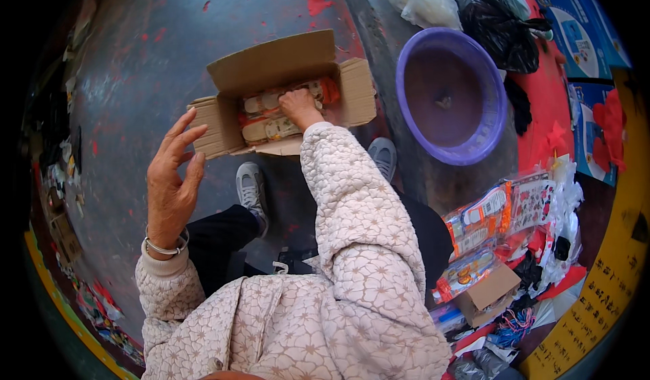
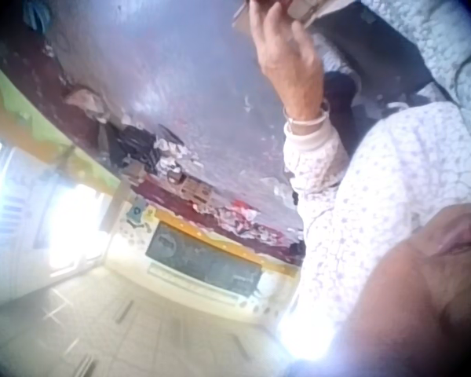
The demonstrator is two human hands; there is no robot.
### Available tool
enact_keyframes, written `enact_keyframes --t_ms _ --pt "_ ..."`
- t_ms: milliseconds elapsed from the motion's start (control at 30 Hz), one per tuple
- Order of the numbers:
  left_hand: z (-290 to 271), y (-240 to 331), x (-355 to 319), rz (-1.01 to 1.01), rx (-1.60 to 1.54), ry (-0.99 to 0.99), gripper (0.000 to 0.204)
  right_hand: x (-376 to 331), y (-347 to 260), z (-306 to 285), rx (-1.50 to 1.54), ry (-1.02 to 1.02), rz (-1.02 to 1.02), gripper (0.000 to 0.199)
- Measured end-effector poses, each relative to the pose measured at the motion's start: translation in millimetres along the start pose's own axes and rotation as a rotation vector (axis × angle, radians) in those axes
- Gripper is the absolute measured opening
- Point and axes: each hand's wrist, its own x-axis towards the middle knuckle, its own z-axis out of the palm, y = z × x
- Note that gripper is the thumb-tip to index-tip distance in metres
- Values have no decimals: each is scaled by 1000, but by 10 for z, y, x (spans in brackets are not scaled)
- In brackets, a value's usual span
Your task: The person sits on the floor and wipes the surface of packaged items with a cloth before placing them into a cardboard box. The person handles multiple packages and a blue plastic item, wiping each one individually.
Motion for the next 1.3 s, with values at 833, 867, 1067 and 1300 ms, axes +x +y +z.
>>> enact_keyframes --t_ms 833,867,1067,1300 --pt "109 71 -43 39 139 -154 30 -151 72 -170 378 -81 564 27" --pt "108 84 -40 66 141 -145 30 -207 112 -137 378 1 658 32" --pt "120 143 -54 81 184 -156 30 -341 170 -48 386 -82 661 52" --pt "195 99 -46 134 309 -171 30 -145 142 45 55 -185 551 16"
